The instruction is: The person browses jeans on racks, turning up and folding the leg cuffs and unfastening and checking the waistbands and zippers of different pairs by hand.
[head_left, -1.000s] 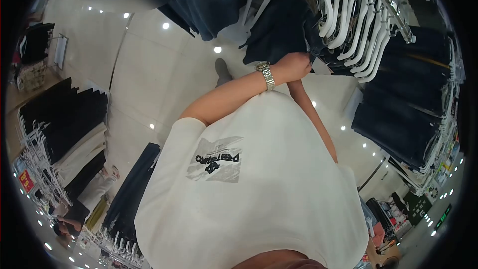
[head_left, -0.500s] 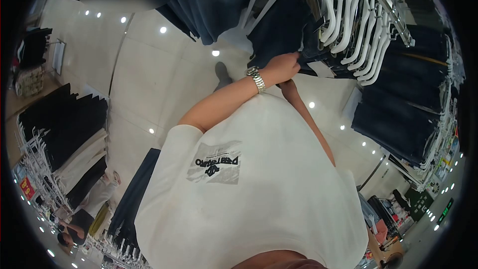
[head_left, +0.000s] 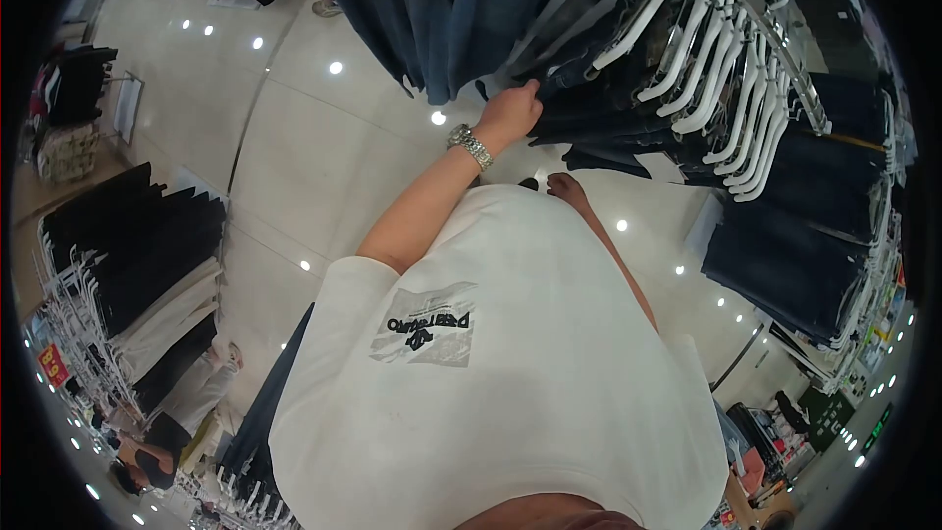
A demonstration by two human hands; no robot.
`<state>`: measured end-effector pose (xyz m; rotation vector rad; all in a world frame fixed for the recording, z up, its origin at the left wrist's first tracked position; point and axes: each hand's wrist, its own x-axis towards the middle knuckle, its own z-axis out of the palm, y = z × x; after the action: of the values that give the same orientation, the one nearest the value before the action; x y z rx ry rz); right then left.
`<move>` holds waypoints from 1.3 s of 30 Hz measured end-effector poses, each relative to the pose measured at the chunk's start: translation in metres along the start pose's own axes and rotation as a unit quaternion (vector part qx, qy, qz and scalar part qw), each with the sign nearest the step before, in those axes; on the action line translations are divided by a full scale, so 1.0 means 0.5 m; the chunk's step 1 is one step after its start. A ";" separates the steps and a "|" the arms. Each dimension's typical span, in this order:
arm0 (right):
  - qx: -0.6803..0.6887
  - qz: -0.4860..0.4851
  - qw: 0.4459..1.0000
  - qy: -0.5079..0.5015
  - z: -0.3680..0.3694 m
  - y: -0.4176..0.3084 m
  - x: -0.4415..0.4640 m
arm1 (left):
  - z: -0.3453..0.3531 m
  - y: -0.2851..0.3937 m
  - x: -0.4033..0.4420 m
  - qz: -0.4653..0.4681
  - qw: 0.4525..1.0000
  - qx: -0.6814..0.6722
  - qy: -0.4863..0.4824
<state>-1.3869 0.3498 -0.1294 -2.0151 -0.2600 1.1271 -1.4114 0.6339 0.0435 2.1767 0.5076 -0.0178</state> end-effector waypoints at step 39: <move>0.153 -0.034 0.987 -0.047 0.045 -0.031 0.042 | -0.108 0.039 0.000 -0.010 0.979 -0.121 0.161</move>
<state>-1.3893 0.3832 -0.1378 -1.6743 -0.1884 1.1456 -1.4132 0.6649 0.0917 1.9424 0.6780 0.3734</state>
